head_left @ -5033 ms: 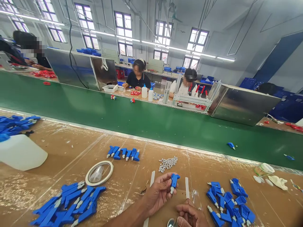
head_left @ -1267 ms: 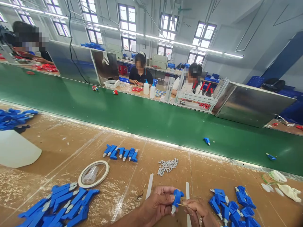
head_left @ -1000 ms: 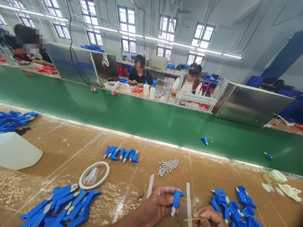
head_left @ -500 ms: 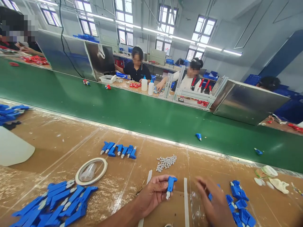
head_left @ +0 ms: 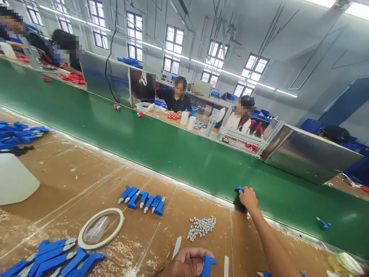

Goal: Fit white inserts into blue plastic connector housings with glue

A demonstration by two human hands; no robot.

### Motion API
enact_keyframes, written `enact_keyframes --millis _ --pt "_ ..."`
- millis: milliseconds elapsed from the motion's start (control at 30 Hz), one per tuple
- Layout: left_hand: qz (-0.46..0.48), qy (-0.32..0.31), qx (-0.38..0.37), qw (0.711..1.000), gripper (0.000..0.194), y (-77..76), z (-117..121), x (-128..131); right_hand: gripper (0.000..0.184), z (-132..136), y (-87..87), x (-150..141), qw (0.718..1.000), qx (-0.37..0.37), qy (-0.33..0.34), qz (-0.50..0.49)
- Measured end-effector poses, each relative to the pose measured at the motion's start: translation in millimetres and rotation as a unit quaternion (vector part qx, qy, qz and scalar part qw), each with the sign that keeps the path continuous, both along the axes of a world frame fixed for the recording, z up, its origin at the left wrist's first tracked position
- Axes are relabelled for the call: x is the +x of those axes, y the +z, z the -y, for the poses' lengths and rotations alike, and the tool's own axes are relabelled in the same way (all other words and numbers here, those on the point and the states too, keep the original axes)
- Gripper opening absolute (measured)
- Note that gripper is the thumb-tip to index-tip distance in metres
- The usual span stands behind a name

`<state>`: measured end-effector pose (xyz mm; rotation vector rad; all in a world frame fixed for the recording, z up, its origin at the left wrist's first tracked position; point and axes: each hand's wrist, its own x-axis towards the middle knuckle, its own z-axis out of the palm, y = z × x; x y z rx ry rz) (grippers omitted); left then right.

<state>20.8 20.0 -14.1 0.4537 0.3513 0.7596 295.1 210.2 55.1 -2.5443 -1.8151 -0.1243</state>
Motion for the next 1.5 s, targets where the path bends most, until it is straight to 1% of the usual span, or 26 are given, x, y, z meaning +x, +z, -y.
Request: enact_keyframes --millis 67,100,167,267,333,367,433,467,500,600,667,767,867,967,1100,1267,1400,1500 --pt "0.013 0.024 -0.02 0.999 0.04 6.1 -2 -4 0.023 13 5.4 1 0.999 -0.024 0.037 -0.014" --pt "0.02 0.045 -0.031 0.998 0.038 10.0 -4 -6 0.02 25 7.4 3 0.997 -0.037 0.061 -0.022" --pt "0.035 0.093 -0.05 0.994 0.034 18.3 -8 -11 0.016 59 8.6 6 0.991 -0.061 0.112 -0.042" --pt "0.05 0.154 -0.084 0.983 0.025 29.4 -17 -19 0.016 123 4.6 13 0.978 -0.087 0.17 -0.08" --pt "0.054 0.182 -0.102 0.977 0.019 34.2 -23 -24 0.018 158 2.9 16 0.971 -0.092 0.192 -0.105" --pt "0.055 0.193 -0.107 0.974 0.017 35.8 -26 -27 0.021 170 3.5 16 0.97 -0.085 0.195 -0.115" --pt "0.056 0.213 -0.11 0.969 0.014 37.5 -30 -30 0.039 180 7.7 9 0.969 -0.056 0.198 -0.138" --pt "0.056 0.222 -0.111 0.967 0.014 37.8 -31 -32 0.044 178 10.7 3 0.966 -0.042 0.206 -0.151" --pt "0.054 0.231 -0.114 0.965 0.014 37.7 -33 -33 0.045 172 13.8 -7 0.962 -0.03 0.218 -0.163" --pt "0.04 0.253 -0.129 0.958 0.014 35.6 -36 -33 0.029 142 19.2 -43 0.945 -0.028 0.28 -0.168" --pt "0.028 0.26 -0.137 0.955 0.014 33.2 -38 -32 0.022 122 17.6 -67 0.938 -0.033 0.309 -0.153" --pt "0.015 0.26 -0.153 0.953 0.014 30.6 -41 -29 0.021 100 9.3 -87 0.936 -0.051 0.329 -0.117" --pt "0.014 0.261 -0.161 0.952 0.013 30.2 -43 -27 0.015 91 0.6 -91 0.937 -0.077 0.333 -0.079" --pt "0.02 0.26 -0.158 0.952 0.013 30.3 -45 -27 0.016 88 -3.6 -89 0.937 -0.104 0.33 -0.042" --pt "0.025 0.246 -0.163 0.955 0.012 27.7 -49 -27 0.015 83 -0.8 -93 0.937 -0.14 0.319 0.005" --pt "0.027 0.242 -0.164 0.956 0.012 23.3 -53 -25 0.016 77 5.1 -107 0.93 -0.187 0.313 0.037" --pt "0.024 0.232 -0.16 0.959 0.012 22.8 -50 -24 0.018 72 5.0 -117 0.934 -0.187 0.305 0.0" --pt "0.03 0.219 -0.138 0.965 0.014 23.1 -46 -23 0.014 73 9.2 -118 0.938 -0.151 0.302 -0.084"
